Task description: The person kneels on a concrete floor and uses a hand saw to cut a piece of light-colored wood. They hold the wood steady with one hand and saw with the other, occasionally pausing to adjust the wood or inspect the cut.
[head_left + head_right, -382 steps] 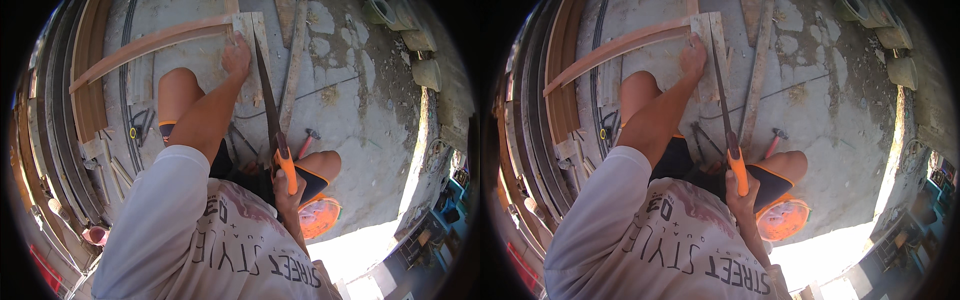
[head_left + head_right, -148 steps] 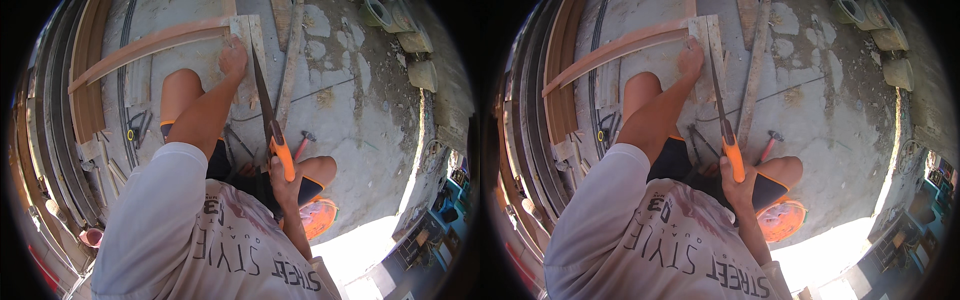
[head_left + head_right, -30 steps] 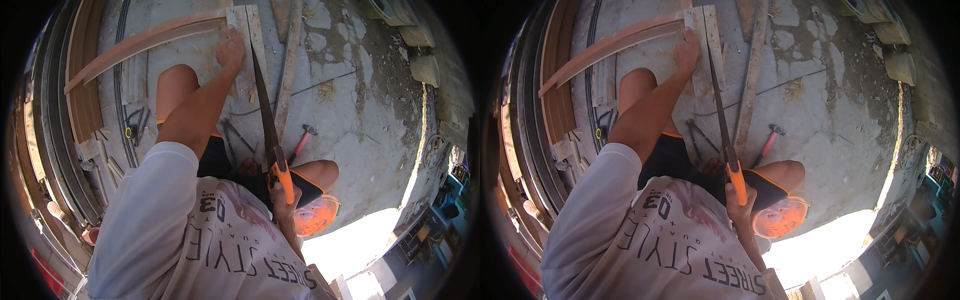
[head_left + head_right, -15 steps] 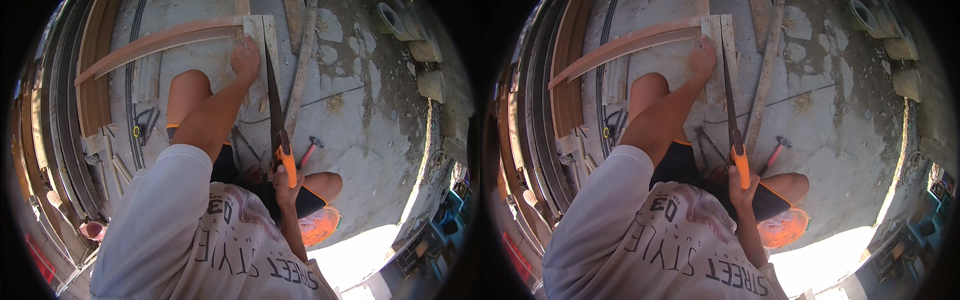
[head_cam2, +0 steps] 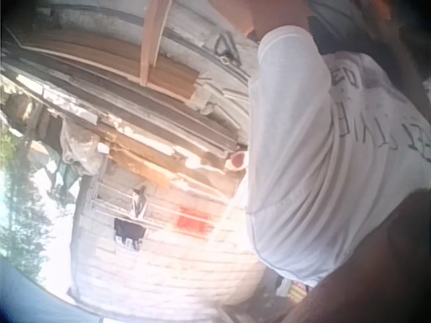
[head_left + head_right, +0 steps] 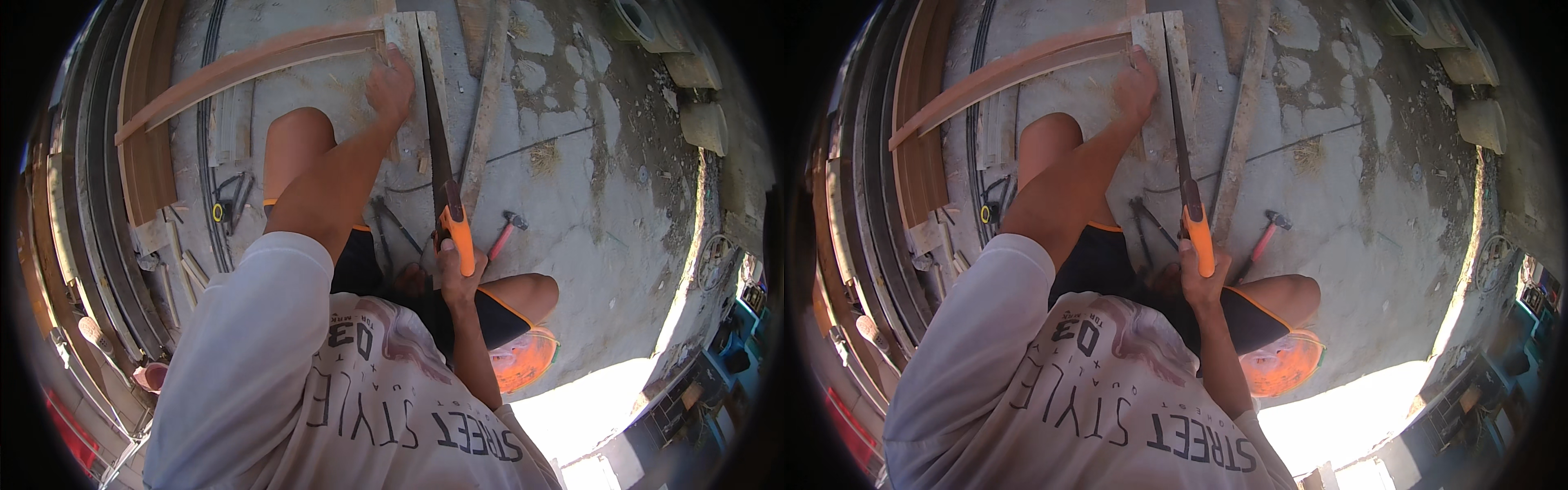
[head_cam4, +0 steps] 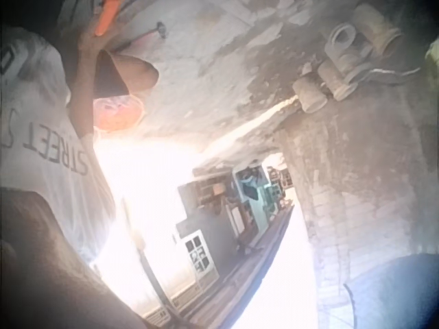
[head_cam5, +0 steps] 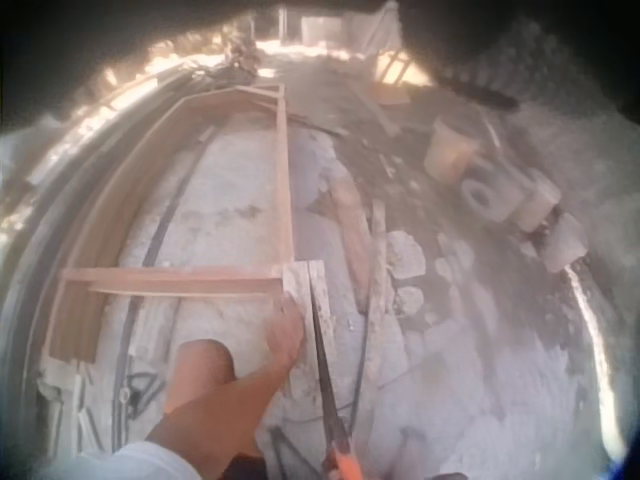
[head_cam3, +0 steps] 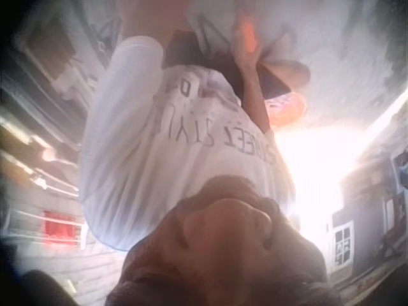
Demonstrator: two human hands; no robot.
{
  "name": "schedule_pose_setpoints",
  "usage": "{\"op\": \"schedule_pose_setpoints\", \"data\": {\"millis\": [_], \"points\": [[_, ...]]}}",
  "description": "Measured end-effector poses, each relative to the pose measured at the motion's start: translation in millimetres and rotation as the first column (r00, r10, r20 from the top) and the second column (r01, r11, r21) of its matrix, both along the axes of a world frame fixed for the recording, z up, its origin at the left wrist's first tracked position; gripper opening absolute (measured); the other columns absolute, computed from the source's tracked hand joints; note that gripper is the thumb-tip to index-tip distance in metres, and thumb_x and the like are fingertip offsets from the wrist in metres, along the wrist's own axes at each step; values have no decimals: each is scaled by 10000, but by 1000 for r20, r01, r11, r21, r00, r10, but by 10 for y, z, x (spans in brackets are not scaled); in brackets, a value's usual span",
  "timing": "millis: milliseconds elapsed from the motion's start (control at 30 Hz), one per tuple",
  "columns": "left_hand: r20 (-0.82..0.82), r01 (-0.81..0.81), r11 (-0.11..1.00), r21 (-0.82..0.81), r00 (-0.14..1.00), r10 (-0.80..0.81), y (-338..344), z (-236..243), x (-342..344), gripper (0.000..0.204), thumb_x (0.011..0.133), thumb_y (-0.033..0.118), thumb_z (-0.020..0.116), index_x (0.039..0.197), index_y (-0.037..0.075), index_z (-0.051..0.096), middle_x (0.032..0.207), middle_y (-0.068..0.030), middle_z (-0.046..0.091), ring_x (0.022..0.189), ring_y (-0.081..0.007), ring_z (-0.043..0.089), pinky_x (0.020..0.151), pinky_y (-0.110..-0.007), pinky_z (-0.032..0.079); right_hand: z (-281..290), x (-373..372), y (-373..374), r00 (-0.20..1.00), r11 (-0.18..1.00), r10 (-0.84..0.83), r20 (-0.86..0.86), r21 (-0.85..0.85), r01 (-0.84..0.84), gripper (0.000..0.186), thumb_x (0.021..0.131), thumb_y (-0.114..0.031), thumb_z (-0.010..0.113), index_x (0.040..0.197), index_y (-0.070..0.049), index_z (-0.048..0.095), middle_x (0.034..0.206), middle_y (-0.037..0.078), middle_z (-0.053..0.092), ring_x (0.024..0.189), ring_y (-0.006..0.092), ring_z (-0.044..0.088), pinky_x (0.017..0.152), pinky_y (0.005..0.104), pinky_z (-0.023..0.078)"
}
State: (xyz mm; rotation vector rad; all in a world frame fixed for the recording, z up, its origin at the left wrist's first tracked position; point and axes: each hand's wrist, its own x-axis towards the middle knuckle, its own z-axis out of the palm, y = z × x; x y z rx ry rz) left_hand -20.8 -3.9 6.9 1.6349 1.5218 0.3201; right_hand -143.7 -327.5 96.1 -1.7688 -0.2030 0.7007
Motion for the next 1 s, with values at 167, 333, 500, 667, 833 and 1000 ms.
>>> {"op": "schedule_pose_setpoints", "data": {"millis": [167, 333, 500, 667, 833, 1000], "points": [[91, -59, 993, 97, 995, 50, -24, -63, 2, 762, 1072, 560, 412, 1422, -94, 583, 1237, -380, 681, 1210, -557, 627, 1083, -568, 458, 459, -818, -964, 995, 999, -47, 88, -20, 49, 409, 985, -350, 682, 954, 58, 683, 689, 46, 562, 610, 121, 526, 569, 308, 429], [137, -19, 995, 101, 991, 5, -36, -85, 32, 752, 1078, 555, 397, 1437, -81, 575, 1253, -376, 678, 1221, -553, 624, 1089, -563, 458, 49, -366, -564, 998, 997, -29, 51, 75, 25, 386, 987, -334, 683, 939, 48, 701, 653, -5, 548, 594, 80, 499, 553, 276, 398], [55, -30, 996, 85, 998, 26, -58, 57, 34, 736, 1083, 544, 397, 1436, -76, 577, 1223, -373, 690, 1193, -555, 636, 1071, -573, 465, -35, 165, 145, 997, 1000, -14, -72, 19, 15, 365, 999, -299, 698, 864, 39, 690, 637, -27, 535, 590, 84, 501, 551, 285, 396], [68, -60, 994, 86, 996, 55, -15, -10, 6, 725, 1081, 535, 408, 1429, -78, 578, 1199, -366, 700, 1161, -561, 645, 1056, -580, 471, 844, -542, -714, 995, 983, 87, 52, -164, -77, 397, 983, -321, 688, 1036, 72, 719, 691, 34, 590, 670, 98, 541, 606, 316, 451], [112, -34, 993, 116, 993, 21, -62, -21, 75, 730, 1074, 547, 419, 1401, -80, 598, 1174, -367, 705, 1143, -560, 653, 1037, -587, 480, 1115, -375, -660, 999, 990, 36, -1, -133, -35, 363, 989, -294, 686, 1020, 67, 711, 692, 13, 553, 663, 89, 484, 606, 290, 406], [-35, 5, 999, 33, 999, -3, -4, -125, 43, 756, 1064, 581, 416, 1308, -94, 652, 1143, -370, 711, 1119, -555, 665, 1020, -589, 490, 1326, 136, -63, 974, 973, 44, -221, -212, -92, 266, 1001, -185, 685, 839, 16, 618, 683, 0, 526, 640, 93, 423, 590, 297, 367]]}}
